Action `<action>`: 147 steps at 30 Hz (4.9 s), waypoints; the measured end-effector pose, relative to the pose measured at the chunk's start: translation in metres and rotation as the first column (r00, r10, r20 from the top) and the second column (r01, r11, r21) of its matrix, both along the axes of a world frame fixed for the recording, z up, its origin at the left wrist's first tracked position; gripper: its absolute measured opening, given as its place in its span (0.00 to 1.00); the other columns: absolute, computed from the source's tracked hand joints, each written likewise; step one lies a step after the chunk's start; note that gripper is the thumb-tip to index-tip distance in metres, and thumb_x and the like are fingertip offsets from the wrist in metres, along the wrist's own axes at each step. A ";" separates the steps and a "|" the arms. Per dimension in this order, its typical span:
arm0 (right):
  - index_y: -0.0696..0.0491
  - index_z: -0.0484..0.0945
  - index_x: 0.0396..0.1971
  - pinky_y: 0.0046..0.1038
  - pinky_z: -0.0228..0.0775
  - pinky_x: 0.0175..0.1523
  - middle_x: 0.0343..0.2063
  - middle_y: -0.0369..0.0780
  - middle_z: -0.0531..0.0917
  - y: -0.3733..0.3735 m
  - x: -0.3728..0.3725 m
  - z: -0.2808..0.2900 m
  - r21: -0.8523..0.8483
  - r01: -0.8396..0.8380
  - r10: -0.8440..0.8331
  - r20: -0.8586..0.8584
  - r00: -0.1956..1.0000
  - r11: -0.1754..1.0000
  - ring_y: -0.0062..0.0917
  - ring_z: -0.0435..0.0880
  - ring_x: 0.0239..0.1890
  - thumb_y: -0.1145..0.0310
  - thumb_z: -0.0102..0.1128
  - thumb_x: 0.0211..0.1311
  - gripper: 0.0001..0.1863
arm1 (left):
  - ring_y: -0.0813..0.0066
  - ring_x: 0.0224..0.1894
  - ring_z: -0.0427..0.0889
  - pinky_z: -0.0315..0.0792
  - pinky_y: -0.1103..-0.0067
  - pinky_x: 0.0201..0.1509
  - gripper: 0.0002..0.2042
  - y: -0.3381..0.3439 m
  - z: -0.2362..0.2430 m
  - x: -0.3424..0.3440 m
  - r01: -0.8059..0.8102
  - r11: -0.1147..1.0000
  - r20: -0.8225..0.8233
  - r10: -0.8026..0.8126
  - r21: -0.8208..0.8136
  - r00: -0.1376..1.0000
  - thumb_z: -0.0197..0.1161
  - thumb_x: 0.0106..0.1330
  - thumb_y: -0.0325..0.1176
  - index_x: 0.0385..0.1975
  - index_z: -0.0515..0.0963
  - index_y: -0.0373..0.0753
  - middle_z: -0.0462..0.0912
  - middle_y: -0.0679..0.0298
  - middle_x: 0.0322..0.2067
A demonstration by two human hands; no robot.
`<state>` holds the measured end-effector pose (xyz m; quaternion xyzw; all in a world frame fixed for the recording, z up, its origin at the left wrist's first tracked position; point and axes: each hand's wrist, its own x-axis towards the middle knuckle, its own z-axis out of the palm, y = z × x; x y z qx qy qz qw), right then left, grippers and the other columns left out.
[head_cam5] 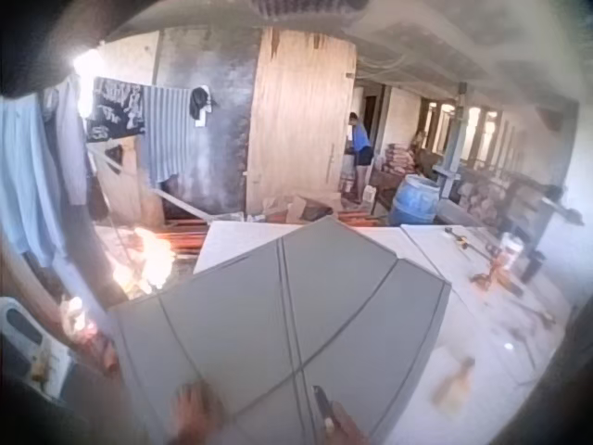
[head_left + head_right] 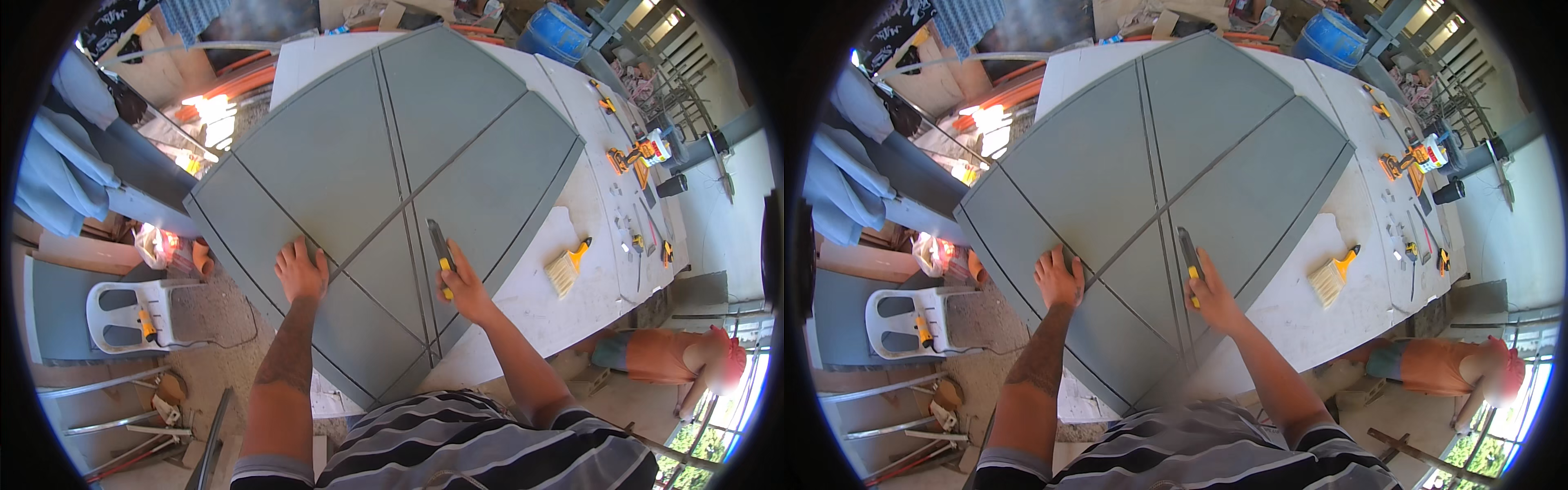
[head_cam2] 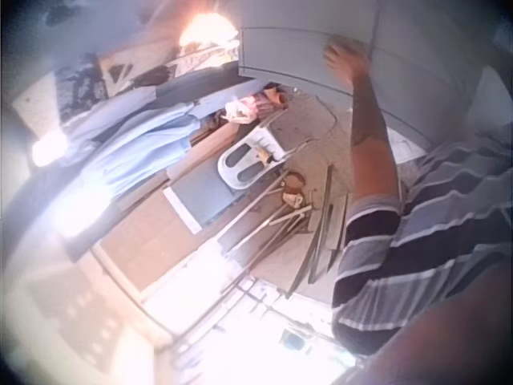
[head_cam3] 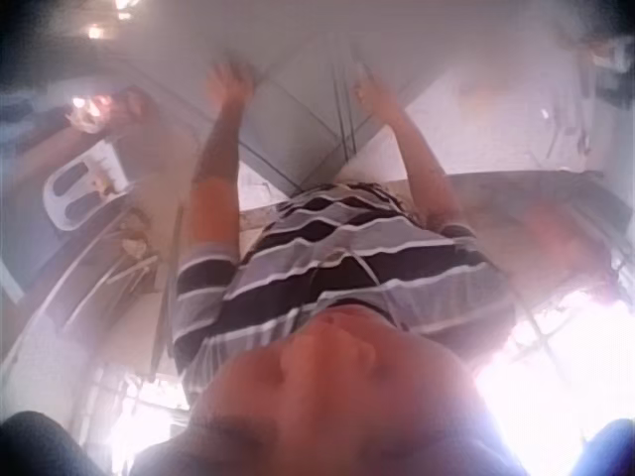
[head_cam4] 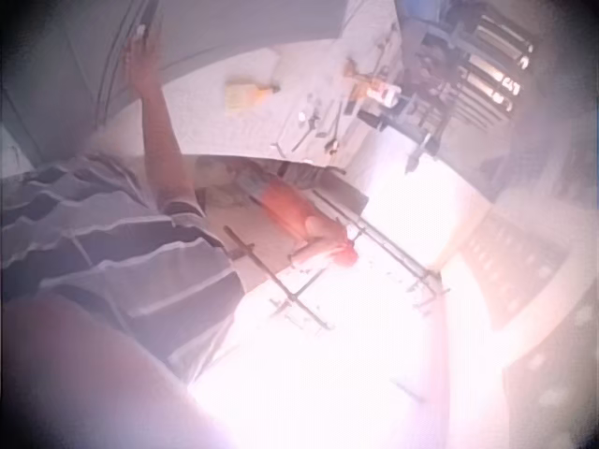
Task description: The person scores and snaps a large gray composite panel along pre-marked lines using a utility knife, then brushes away debris. A coworker assists by holding and moving the panel. The person repeats the scoring and snapping process to separate the panel into smaller pieces.
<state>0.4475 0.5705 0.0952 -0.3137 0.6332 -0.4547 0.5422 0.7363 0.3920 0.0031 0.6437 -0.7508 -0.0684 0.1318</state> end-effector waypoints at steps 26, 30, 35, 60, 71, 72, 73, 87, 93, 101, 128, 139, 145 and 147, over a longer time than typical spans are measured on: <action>0.46 0.68 0.73 0.42 0.75 0.63 0.58 0.49 0.83 -0.168 -0.034 -0.064 0.060 0.097 -0.034 -0.654 0.756 0.994 0.47 0.83 0.58 0.64 0.45 0.78 0.26 | 0.52 0.64 0.68 0.63 0.57 0.68 0.26 -0.005 -0.012 -0.002 -0.009 1.000 0.041 0.009 -0.007 0.999 0.59 0.72 0.48 0.67 0.70 0.46 0.72 0.56 0.60; 0.45 0.67 0.74 0.41 0.75 0.61 0.56 0.49 0.84 -0.170 -0.030 -0.055 0.128 0.085 0.024 -0.675 0.738 0.988 0.45 0.84 0.57 0.64 0.45 0.78 0.27 | 0.52 0.64 0.68 0.63 0.57 0.68 0.26 -0.006 -0.011 -0.001 -0.010 1.000 0.046 0.010 -0.013 0.999 0.60 0.72 0.49 0.67 0.71 0.46 0.72 0.56 0.60; 0.45 0.64 0.76 0.42 0.78 0.57 0.52 0.48 0.86 -0.176 -0.017 -0.034 0.312 0.023 0.229 -0.743 0.628 0.950 0.42 0.85 0.55 0.65 0.45 0.76 0.29 | 0.51 0.65 0.68 0.63 0.56 0.68 0.26 -0.005 -0.011 0.001 -0.013 1.000 0.024 0.012 0.003 1.000 0.59 0.72 0.49 0.67 0.71 0.46 0.72 0.55 0.60; 0.46 0.68 0.73 0.43 0.78 0.58 0.54 0.49 0.85 -0.152 -0.018 -0.045 0.286 -0.080 0.296 -0.895 0.335 0.955 0.46 0.84 0.56 0.67 0.49 0.71 0.30 | 0.54 0.66 0.67 0.63 0.57 0.68 0.26 -0.006 -0.009 0.005 0.037 0.997 0.058 -0.040 0.061 0.998 0.55 0.74 0.51 0.67 0.68 0.45 0.70 0.54 0.61; 0.46 0.70 0.73 0.43 0.77 0.60 0.56 0.48 0.85 -0.153 0.007 -0.023 0.371 0.002 0.332 -0.834 0.441 0.929 0.44 0.84 0.58 0.67 0.48 0.72 0.29 | 0.52 0.66 0.67 0.62 0.55 0.68 0.27 -0.008 -0.012 0.010 0.031 0.999 0.013 -0.031 0.042 0.999 0.57 0.73 0.50 0.68 0.69 0.45 0.71 0.54 0.61; 0.47 0.70 0.73 0.43 0.77 0.60 0.57 0.48 0.85 -0.153 0.008 -0.024 0.367 0.005 0.326 -0.831 0.451 0.930 0.44 0.84 0.59 0.67 0.48 0.72 0.29 | 0.52 0.67 0.67 0.62 0.55 0.68 0.27 -0.008 -0.012 0.009 0.030 0.999 0.008 -0.031 0.039 1.000 0.57 0.73 0.50 0.68 0.69 0.45 0.71 0.54 0.61; 0.47 0.70 0.73 0.43 0.77 0.61 0.57 0.48 0.85 -0.154 0.011 -0.022 0.380 0.008 0.332 -0.819 0.469 0.925 0.45 0.83 0.59 0.67 0.48 0.72 0.29 | 0.52 0.67 0.67 0.62 0.55 0.68 0.27 -0.008 -0.012 0.010 0.029 0.999 0.002 -0.029 0.038 1.000 0.57 0.73 0.50 0.68 0.69 0.45 0.71 0.54 0.61; 0.45 0.70 0.73 0.44 0.78 0.59 0.53 0.50 0.86 -0.146 0.020 -0.019 0.370 0.008 0.323 -0.820 0.473 0.929 0.46 0.84 0.56 0.66 0.48 0.71 0.29 | 0.53 0.65 0.68 0.63 0.56 0.67 0.27 -0.009 -0.010 0.012 0.028 0.998 0.034 -0.030 0.054 0.999 0.56 0.73 0.51 0.67 0.68 0.46 0.71 0.54 0.61; 0.44 0.69 0.73 0.43 0.79 0.55 0.51 0.49 0.87 -0.143 0.016 -0.024 0.380 0.012 0.334 -0.829 0.448 0.925 0.43 0.87 0.51 0.66 0.47 0.71 0.30 | 0.53 0.65 0.67 0.62 0.56 0.67 0.27 -0.009 -0.011 0.013 0.034 0.998 0.037 -0.036 0.050 0.999 0.55 0.74 0.51 0.68 0.67 0.46 0.70 0.54 0.61; 0.44 0.68 0.74 0.43 0.78 0.55 0.47 0.48 0.88 -0.137 0.020 -0.020 0.395 0.036 0.333 -0.815 0.474 0.918 0.43 0.87 0.49 0.66 0.47 0.71 0.30 | 0.54 0.66 0.66 0.62 0.55 0.68 0.27 -0.007 -0.010 0.011 0.045 0.998 -0.013 -0.044 0.052 0.999 0.56 0.74 0.50 0.68 0.67 0.46 0.70 0.54 0.62; 0.43 0.64 0.76 0.47 0.77 0.58 0.48 0.50 0.87 -0.122 0.020 -0.034 0.368 0.013 0.325 -0.837 0.440 0.930 0.49 0.85 0.52 0.66 0.48 0.72 0.32 | 0.52 0.67 0.67 0.62 0.56 0.69 0.27 -0.007 -0.010 0.010 0.024 0.998 0.002 -0.024 0.050 1.000 0.57 0.73 0.50 0.68 0.68 0.46 0.70 0.54 0.62; 0.43 0.65 0.75 0.47 0.78 0.55 0.41 0.51 0.88 -0.079 0.029 -0.034 0.344 -0.013 0.313 -0.836 0.451 0.939 0.49 0.86 0.46 0.67 0.49 0.71 0.32 | 0.51 0.66 0.68 0.63 0.55 0.68 0.27 -0.007 -0.013 0.010 0.033 0.999 0.030 -0.034 0.029 0.999 0.56 0.73 0.51 0.68 0.69 0.46 0.72 0.54 0.61; 0.46 0.71 0.72 0.47 0.77 0.49 0.33 0.52 0.86 -0.041 0.041 -0.034 0.275 0.013 0.239 -0.858 0.455 0.961 0.51 0.85 0.38 0.71 0.51 0.69 0.30 | 0.53 0.65 0.69 0.64 0.56 0.66 0.26 -0.006 -0.016 0.010 0.047 0.998 0.032 -0.046 -0.044 0.998 0.57 0.72 0.51 0.66 0.69 0.47 0.72 0.55 0.59; 0.46 0.71 0.72 0.47 0.77 0.49 0.32 0.52 0.86 -0.028 0.043 -0.034 0.245 -0.013 0.223 -0.856 0.466 0.969 0.51 0.85 0.38 0.71 0.51 0.69 0.30 | 0.53 0.64 0.69 0.64 0.56 0.66 0.26 -0.005 -0.019 0.010 0.041 0.997 0.042 -0.038 -0.064 0.998 0.56 0.73 0.51 0.66 0.69 0.47 0.72 0.55 0.59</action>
